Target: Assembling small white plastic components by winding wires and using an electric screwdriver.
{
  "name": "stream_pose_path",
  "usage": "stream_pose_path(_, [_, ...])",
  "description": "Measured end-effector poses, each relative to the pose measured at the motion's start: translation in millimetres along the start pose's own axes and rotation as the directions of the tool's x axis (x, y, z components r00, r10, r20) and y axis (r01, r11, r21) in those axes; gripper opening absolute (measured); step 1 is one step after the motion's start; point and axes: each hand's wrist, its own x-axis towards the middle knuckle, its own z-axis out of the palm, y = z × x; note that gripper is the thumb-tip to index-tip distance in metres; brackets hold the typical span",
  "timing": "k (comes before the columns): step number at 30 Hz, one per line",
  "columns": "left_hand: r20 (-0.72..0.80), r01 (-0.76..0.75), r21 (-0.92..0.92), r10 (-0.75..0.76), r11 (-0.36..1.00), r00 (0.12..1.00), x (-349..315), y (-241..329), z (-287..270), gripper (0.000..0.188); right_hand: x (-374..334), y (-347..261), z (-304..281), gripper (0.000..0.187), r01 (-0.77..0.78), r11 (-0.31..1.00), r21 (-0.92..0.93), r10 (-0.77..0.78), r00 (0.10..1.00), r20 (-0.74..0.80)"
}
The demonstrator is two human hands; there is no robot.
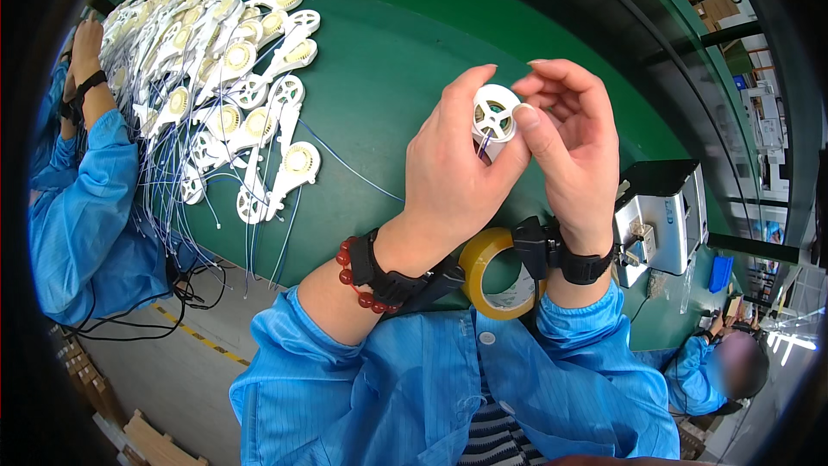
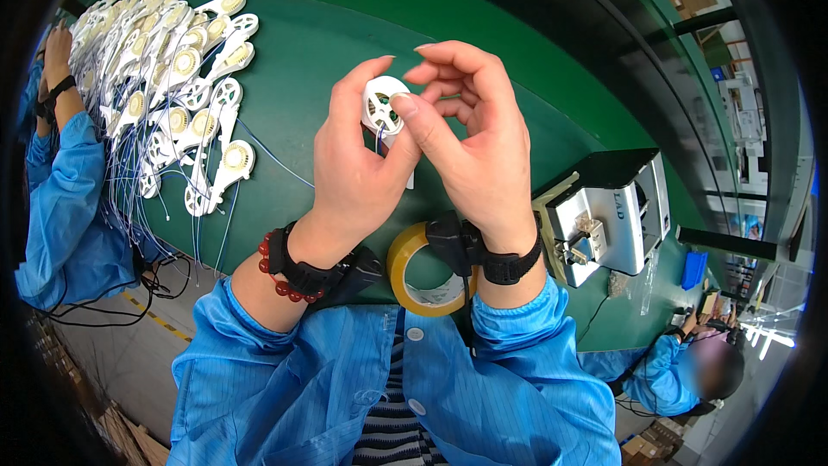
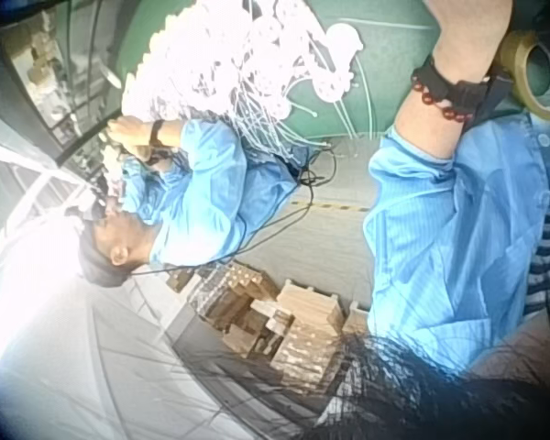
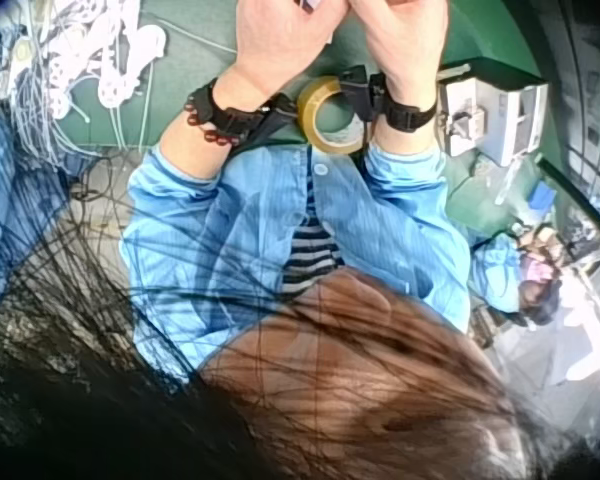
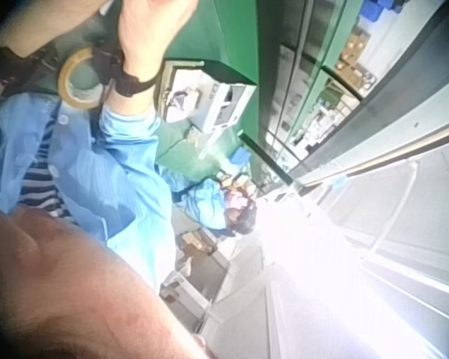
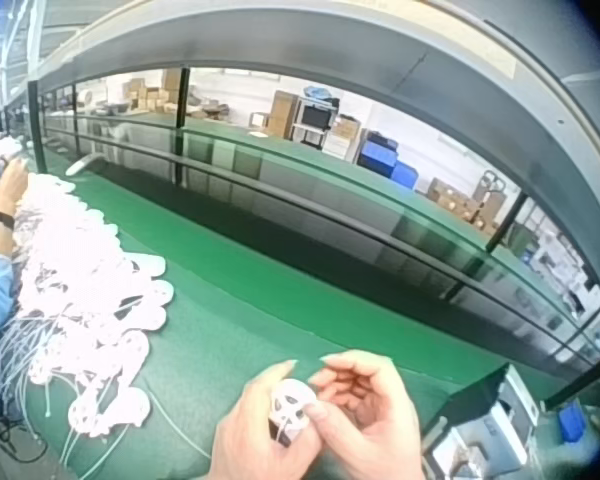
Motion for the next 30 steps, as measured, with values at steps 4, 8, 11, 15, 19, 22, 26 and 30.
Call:
stream_pose_path(4, [-0.020, -0.040, 0.011, 0.041, 0.999, 0.999, 0, -1, 0, 0.054, 0, -1, 1, 0.044, -0.052, 0.998, 0.045, 0.051, 0.999, 0.018])
stream_pose_path(8, [0.000, -0.016, 0.019, 0.016, 1.000, 1.000, -1, 0, -1, 0.055, -2, 2, -5, 0.046, -0.022, 1.000, -0.021, 0.023, 0.999, 0.032])
stream_pose_path(11, [0.013, -0.002, 0.020, 0.002, 1.000, 1.000, -2, 0, 0, 0.055, -2, 5, -6, 0.048, -0.024, 0.999, -0.026, 0.025, 1.000, 0.008])
stream_pose_path(15, [0.007, -0.023, 0.029, 0.023, 0.999, 1.000, -1, 0, -1, 0.055, 0, 3, -1, 0.049, 0.020, 1.000, -0.020, -0.020, 1.000, -0.023])
stream_pose_path(19, [0.015, -0.007, 0.022, 0.007, 1.000, 1.000, -1, 0, -1, 0.055, 1, 1, 1, 0.050, -0.050, 0.998, 0.049, 0.050, 0.999, -0.006])
stream_pose_path(22, [0.003, -0.030, 0.007, 0.030, 1.000, 1.000, -1, -1, 0, 0.055, 0, -3, 2, 0.051, -0.115, 0.990, 0.085, 0.114, 0.993, 0.014])
stream_pose_path(26, [0.008, -0.028, 0.031, 0.028, 0.999, 1.000, -1, 0, -1, 0.056, -1, 7, -8, 0.054, -0.037, 0.999, -0.039, 0.037, 0.999, 0.002])
stream_pose_path(30, [0.006, -0.024, 0.020, 0.024, 1.000, 1.000, -1, 0, -1, 0.056, 0, 7, -3, 0.058, -0.003, 1.000, 0.003, 0.003, 1.000, -0.016])
